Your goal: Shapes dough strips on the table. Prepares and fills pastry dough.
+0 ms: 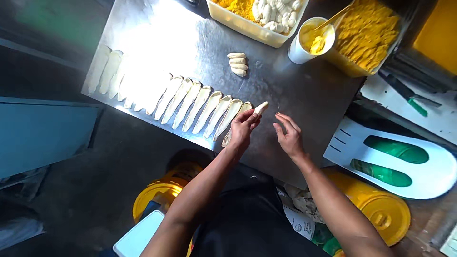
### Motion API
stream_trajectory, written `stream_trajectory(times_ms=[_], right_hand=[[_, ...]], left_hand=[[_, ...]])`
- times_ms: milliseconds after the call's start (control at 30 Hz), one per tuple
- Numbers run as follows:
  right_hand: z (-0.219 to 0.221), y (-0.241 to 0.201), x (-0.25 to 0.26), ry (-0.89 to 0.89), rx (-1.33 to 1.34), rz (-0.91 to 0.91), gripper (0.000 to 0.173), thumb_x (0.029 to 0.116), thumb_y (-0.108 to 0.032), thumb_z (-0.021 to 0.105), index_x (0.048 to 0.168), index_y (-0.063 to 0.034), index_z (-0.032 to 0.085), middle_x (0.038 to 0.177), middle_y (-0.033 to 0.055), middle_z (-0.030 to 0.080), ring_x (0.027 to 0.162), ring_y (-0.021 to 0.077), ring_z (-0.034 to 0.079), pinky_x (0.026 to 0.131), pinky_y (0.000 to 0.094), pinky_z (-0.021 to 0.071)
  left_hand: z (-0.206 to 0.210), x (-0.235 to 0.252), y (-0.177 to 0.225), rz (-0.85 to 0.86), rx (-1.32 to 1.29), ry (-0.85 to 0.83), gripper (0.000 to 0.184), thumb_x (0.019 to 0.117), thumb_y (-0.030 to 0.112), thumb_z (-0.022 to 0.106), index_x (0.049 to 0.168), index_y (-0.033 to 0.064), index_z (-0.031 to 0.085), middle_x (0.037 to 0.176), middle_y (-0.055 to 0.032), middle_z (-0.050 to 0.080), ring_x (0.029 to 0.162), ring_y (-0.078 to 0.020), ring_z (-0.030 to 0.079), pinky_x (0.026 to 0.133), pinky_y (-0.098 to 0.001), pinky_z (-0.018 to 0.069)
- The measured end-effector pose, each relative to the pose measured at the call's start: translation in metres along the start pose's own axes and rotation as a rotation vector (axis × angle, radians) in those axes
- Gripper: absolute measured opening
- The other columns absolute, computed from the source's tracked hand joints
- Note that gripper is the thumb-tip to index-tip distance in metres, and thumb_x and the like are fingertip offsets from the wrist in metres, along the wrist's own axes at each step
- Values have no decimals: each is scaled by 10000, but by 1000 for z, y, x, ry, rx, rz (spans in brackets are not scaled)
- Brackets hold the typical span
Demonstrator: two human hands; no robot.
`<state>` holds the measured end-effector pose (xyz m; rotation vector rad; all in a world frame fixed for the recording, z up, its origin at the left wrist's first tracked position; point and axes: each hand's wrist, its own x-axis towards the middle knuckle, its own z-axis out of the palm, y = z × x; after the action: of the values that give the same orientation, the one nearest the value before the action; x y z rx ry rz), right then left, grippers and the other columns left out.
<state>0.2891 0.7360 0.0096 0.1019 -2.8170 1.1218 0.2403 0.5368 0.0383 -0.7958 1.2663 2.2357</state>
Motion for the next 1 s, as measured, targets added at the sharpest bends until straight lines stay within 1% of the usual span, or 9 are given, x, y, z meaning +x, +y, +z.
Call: stream_trajectory(times_ms=[200, 300, 367, 467, 533, 600, 733, 900, 1000], right_hand=[[19, -5, 13, -204, 177, -79, 457, 994, -286, 683, 1377, -41, 637, 1460, 109, 597, 1385, 189, 547, 1142, 391, 499], [36, 8, 35, -421, 156, -279, 577, 999, -388, 658, 1443, -28, 579, 1522, 120, 546, 1464, 204, 460, 1236, 395, 380], [54, 45, 51, -557, -36, -487, 603, 1042, -468, 527, 1508, -86, 526, 1595, 72, 473, 1517, 197, 378, 1277, 470, 266], [60, 65, 51, -516, -259, -548, 650, 1039, -522, 447, 1546, -116, 480, 1656, 53, 379, 1558, 215, 292, 1273, 577, 199], [66, 49, 32, -538, -224, -474, 797, 975, -594, 525, 1571, -75, 424, 1687, 88, 307, 1585, 235, 209, 1294, 565, 156], [65, 49, 31, -582, -210, -526, 743, 1003, -592, 492, 1574, -120, 433, 1677, 46, 338, 1570, 197, 255, 1290, 530, 195], [71, 44, 14, -482, -331, -464, 808, 993, -663, 437, 1587, -116, 408, 1692, 47, 303, 1583, 204, 213, 1293, 566, 155], [77, 34, -5, -515, -286, -508, 652, 1034, -591, 443, 1561, -209, 468, 1652, -36, 389, 1551, 134, 294, 1284, 513, 227], [87, 27, -15, -387, -367, -428, 812, 991, -662, 453, 1582, -106, 414, 1686, 65, 315, 1583, 221, 215, 1286, 549, 183]], left_hand=[[-30, 50, -55, -130, 139, 180, 329, 973, 106, 695, 1276, -6, 631, 1108, -168, 703, 917, -242, 713, 841, -411, 613], [-35, 48, -56, -125, 241, 169, 306, 978, 156, 702, 1250, 21, 659, 1069, -138, 718, 886, -209, 702, 816, -402, 600], [-35, 49, -55, -99, 240, 155, 307, 977, 125, 704, 1252, 3, 644, 1058, -149, 728, 879, -220, 724, 812, -409, 620], [-38, 41, -57, -34, 396, 149, 321, 960, 76, 702, 1260, -17, 633, 1055, -171, 727, 886, -238, 742, 833, -426, 637], [-48, 33, -59, 30, 615, 167, 302, 929, 139, 739, 1197, 17, 674, 1021, -123, 749, 901, -206, 742, 856, -431, 627], [-56, 26, -57, 55, 760, 184, 275, 918, 203, 761, 1135, 44, 701, 982, -85, 756, 895, -186, 740, 869, -433, 621], [-80, 11, -69, 110, 837, 177, 237, 933, 287, 754, 981, 57, 725, 848, -48, 762, 750, -155, 758, 765, -398, 666], [-97, -3, -70, 133, 907, 56, 218, 977, 145, 655, 1163, 41, 705, 1087, -93, 751, 1006, -181, 733, 960, -415, 597], [-104, -18, -73, 154, 939, 64, 232, 949, 117, 682, 1163, 28, 693, 1065, -111, 748, 999, -205, 731, 950, -433, 597]])
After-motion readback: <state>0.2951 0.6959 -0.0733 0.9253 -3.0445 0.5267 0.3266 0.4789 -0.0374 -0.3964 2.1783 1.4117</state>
